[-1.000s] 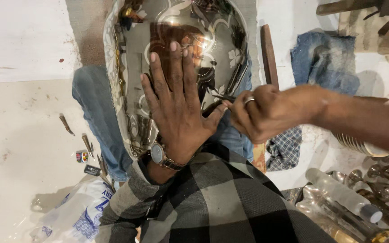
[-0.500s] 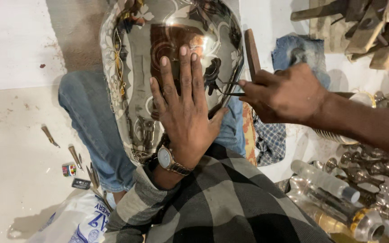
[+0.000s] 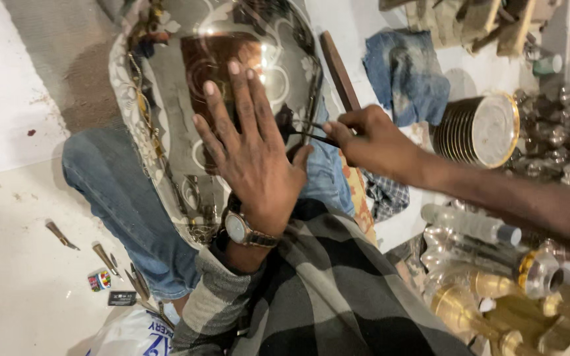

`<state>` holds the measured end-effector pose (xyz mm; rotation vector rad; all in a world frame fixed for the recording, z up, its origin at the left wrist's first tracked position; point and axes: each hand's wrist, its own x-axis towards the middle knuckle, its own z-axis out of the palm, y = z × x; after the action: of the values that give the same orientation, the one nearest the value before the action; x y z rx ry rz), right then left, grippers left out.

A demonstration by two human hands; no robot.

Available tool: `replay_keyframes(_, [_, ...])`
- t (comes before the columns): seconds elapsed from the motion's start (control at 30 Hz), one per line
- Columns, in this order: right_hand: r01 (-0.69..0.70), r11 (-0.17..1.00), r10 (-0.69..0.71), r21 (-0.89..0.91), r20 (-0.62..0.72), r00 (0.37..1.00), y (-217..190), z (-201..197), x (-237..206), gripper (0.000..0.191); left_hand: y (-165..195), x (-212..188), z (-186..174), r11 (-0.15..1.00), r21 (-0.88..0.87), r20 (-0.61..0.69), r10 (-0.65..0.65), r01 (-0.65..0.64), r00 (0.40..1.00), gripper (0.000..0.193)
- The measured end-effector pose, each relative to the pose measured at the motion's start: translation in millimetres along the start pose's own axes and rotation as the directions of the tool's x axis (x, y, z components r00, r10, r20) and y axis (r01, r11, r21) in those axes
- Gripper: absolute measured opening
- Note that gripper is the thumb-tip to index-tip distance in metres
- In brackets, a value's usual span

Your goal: The person holds a polished metal vessel on their lap and uses a small chisel-like tool to engrave floral patterns into its surface. They rotate the vessel periodically to access different areas while continuing to carve the design.

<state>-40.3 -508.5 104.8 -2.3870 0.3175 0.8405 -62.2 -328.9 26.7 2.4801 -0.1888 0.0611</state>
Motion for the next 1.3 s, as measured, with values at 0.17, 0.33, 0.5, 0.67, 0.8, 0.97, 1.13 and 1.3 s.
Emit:
replay_keyframes(0.17, [0.036, 0.87, -0.083, -0.491, -0.076, 0.994, -31, -14, -5, 0.031, -3, 2, -4, 0.999, -0.03, 0.024, 0.024, -0.023, 0.999, 0.132])
replay_keyframes(0.33, [0.357, 0.786, -0.524, -0.505, -0.24, 0.817, -42, 4, -23, 0.031, -4, 1, -1, 0.999, 0.035, 0.046, 0.025, -0.027, 0.999, 0.126])
replay_keyframes(0.5, [0.367, 0.841, -0.457, -0.397, -0.157, 0.876, -41, 14, -19, 0.034, -6, -2, -2, 0.999, 0.047, 0.098, -0.016, 0.011, 0.995, 0.117])
replay_keyframes(0.67, [0.467, 0.601, -0.642, -0.649, -0.042, 0.766, -20, 27, -24, 0.045, -3, 1, -9, 0.998, 0.063, 0.048, -0.02, 0.017, 0.999, 0.11])
replay_keyframes(0.8, [0.463, -0.06, -0.808, -0.884, 0.315, 0.498, 18, 19, -12, 0.028, -1, -1, -9, 0.994, 0.111, 0.117, -0.029, 0.016, 0.993, 0.117])
replay_keyframes(0.97, [-0.06, -0.717, -0.693, -0.695, 0.719, -0.053, 62, -13, 48, 0.033, -8, -6, 2, 0.997, 0.071, 0.0, 0.029, -0.028, 1.0, 0.121])
replay_keyframes(1.13, [0.144, -0.837, -0.529, -0.528, 0.848, 0.04, 58, -42, 60, 0.026, -14, -3, 11, 0.994, 0.111, -0.003, 0.008, -0.008, 1.0, 0.128])
replay_keyframes(1.3, [0.653, -0.286, -0.841, -0.701, 0.51, 0.178, 32, -64, 46, 0.021, -10, 0, 5, 0.995, 0.096, -0.035, 0.019, -0.016, 0.999, 0.128])
